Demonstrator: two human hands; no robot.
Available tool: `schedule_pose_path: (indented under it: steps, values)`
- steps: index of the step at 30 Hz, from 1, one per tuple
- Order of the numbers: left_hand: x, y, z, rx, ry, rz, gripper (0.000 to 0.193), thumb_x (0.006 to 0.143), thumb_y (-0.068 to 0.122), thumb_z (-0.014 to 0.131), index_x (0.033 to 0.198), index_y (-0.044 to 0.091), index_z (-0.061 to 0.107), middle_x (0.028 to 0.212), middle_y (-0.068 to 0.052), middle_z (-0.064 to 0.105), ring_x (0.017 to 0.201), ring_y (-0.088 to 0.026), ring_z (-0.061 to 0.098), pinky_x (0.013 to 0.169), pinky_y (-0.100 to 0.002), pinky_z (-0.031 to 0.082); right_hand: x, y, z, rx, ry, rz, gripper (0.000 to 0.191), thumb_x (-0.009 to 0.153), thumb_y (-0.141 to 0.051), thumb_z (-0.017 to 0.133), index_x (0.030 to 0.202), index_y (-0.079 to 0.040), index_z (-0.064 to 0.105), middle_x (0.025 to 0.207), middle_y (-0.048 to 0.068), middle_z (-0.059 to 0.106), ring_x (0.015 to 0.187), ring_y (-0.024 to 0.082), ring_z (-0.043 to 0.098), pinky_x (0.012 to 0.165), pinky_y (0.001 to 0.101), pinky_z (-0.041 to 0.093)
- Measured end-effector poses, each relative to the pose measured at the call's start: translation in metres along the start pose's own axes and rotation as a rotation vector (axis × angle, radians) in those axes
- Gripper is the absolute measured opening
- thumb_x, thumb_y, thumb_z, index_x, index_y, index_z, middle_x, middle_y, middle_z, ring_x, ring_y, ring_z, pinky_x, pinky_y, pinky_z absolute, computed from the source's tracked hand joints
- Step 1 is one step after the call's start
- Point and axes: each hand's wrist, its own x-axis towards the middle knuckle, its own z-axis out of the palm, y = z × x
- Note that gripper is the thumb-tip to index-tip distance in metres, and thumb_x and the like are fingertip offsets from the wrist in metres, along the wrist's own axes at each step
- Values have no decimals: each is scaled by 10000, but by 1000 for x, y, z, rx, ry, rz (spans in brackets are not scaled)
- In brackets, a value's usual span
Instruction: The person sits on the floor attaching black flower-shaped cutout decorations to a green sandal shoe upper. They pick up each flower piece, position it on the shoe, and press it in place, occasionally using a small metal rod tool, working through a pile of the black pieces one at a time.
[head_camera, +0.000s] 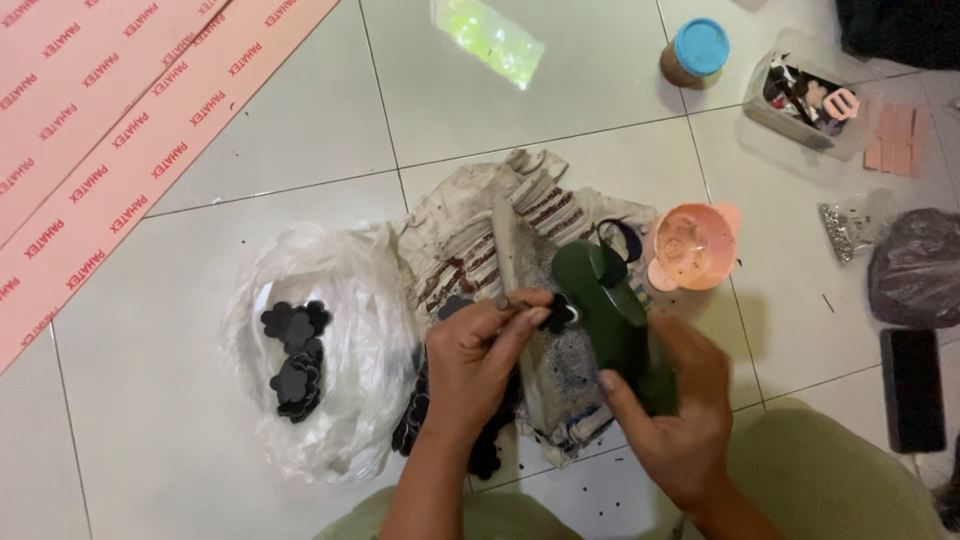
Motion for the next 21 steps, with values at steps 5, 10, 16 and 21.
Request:
schedule_pose_path:
  steps: [5,10,16,21]
  values:
    - [-2,3,1,-117,-95,78,81,918,48,739,977,26,789,1041,-64,815,903,-131,775,779,-268,610,14,-21,19,652,-93,294,592,863,11,737,1416,-18,529,1245,121,658,1057,149,663,899,277,567]
    - [-3,9,-2,-23,-137,101,130,912,59,741,1032,37,785,1036,-62,812,916,-139,787,808,-274,615,28,-14,38,751,-52,539,422,906,29,700,1319,-13,621,1064,89,708,925,107,668,804,248,547]
    - [-1,9,-4,-96,-176,-17,192,948,52,683,1116,51,775,1037,-67,812,891,-131,768,797,-264,603,38,-3,44,1080,-66,643,291,919,23,675,1206,27,626,1008,106,740,896,132,719,775,322,637]
    - [1,8,-6,-156,-142,45,146,985,38,650,1090,12,748,1101,-85,801,985,-130,766,876,-265,596,34,-1,50,1101,-51,671,308,924,25,673,1226,14,612,1025,110,744,900,126,716,756,301,610]
